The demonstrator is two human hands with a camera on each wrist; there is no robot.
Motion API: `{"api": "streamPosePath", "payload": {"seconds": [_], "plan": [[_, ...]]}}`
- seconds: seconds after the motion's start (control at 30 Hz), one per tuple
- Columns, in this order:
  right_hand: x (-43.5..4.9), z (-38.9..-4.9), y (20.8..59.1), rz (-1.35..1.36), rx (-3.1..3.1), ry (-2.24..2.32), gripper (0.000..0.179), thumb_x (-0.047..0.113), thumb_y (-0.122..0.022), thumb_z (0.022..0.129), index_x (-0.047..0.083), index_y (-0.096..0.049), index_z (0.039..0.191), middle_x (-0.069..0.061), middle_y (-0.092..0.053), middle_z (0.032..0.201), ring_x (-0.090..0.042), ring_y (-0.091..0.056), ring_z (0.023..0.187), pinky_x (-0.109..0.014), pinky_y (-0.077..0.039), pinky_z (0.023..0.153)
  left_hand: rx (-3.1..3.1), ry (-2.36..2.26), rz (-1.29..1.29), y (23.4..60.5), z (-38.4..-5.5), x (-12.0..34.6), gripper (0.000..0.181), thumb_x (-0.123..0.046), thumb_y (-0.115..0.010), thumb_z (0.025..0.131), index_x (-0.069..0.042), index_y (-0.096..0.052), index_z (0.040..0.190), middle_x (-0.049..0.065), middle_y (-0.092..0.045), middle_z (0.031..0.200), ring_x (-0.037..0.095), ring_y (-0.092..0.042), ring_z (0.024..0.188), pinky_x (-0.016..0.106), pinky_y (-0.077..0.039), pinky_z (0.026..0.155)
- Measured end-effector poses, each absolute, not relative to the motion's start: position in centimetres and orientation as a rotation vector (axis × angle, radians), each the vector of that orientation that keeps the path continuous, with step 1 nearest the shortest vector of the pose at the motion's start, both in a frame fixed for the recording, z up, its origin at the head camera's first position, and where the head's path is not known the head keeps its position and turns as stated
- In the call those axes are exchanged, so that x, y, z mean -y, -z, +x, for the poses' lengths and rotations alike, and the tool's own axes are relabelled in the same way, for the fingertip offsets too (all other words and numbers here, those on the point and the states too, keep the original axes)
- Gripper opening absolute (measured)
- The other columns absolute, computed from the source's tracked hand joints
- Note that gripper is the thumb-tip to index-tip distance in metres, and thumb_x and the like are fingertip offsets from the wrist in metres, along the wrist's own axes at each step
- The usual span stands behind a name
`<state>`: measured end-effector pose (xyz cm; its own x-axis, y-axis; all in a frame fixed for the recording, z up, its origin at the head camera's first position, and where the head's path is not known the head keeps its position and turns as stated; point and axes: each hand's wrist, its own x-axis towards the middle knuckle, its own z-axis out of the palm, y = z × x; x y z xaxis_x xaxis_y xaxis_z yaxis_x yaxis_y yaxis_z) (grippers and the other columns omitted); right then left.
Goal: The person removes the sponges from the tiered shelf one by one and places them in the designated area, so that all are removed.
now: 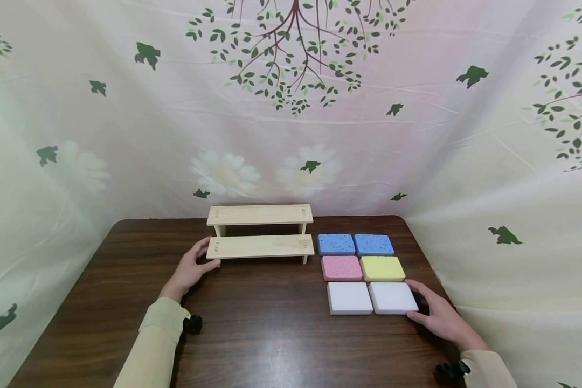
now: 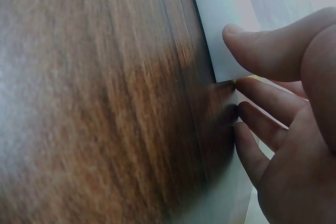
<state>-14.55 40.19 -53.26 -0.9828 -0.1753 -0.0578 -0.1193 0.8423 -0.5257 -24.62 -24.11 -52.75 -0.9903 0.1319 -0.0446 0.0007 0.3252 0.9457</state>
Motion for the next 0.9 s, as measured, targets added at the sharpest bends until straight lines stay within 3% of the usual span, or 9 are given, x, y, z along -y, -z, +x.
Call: {"api": "streamPosePath", "payload": {"seconds": [0.53,0.77,0.9], "plan": [[-40.1,-14.6,53.3,-0.225,-2.917,0.807,0.08,0.015,-0.085,0.089,0.003,-0.041,0.155,-0.031,-0.051,0.15,-0.052,-0.052,0.133,-0.069,-0.045,0.101,-2.45,-1.774,0.11,52.7,-24.6,24.0,0.084,-0.008,-0.075,0.098,0.0,-0.025,0.165,0.032,-0.044,0.158,0.048,-0.034,0.149,0.066,-0.028,0.117],[-40.2,-14.6,53.5,-0.234,-2.931,0.795,0.08,0.014,-0.085,0.089,0.004,-0.041,0.155,-0.031,-0.052,0.149,-0.051,-0.054,0.132,-0.068,-0.046,0.102,-2.487,-1.765,0.111,55.2,-25.8,24.7,0.086,-0.013,-0.077,0.098,-0.004,-0.024,0.166,0.029,-0.044,0.159,0.046,-0.035,0.149,0.065,-0.028,0.117],[-40.2,-14.7,53.5,-0.227,-2.927,0.802,0.083,0.016,-0.086,0.088,0.003,-0.04,0.156,-0.031,-0.052,0.149,-0.051,-0.055,0.131,-0.068,-0.046,0.101,-2.464,-1.767,0.096,53.5,-25.2,24.2,0.083,-0.008,-0.075,0.098,0.0,-0.026,0.165,0.031,-0.043,0.158,0.048,-0.034,0.15,0.065,-0.027,0.118]]}}
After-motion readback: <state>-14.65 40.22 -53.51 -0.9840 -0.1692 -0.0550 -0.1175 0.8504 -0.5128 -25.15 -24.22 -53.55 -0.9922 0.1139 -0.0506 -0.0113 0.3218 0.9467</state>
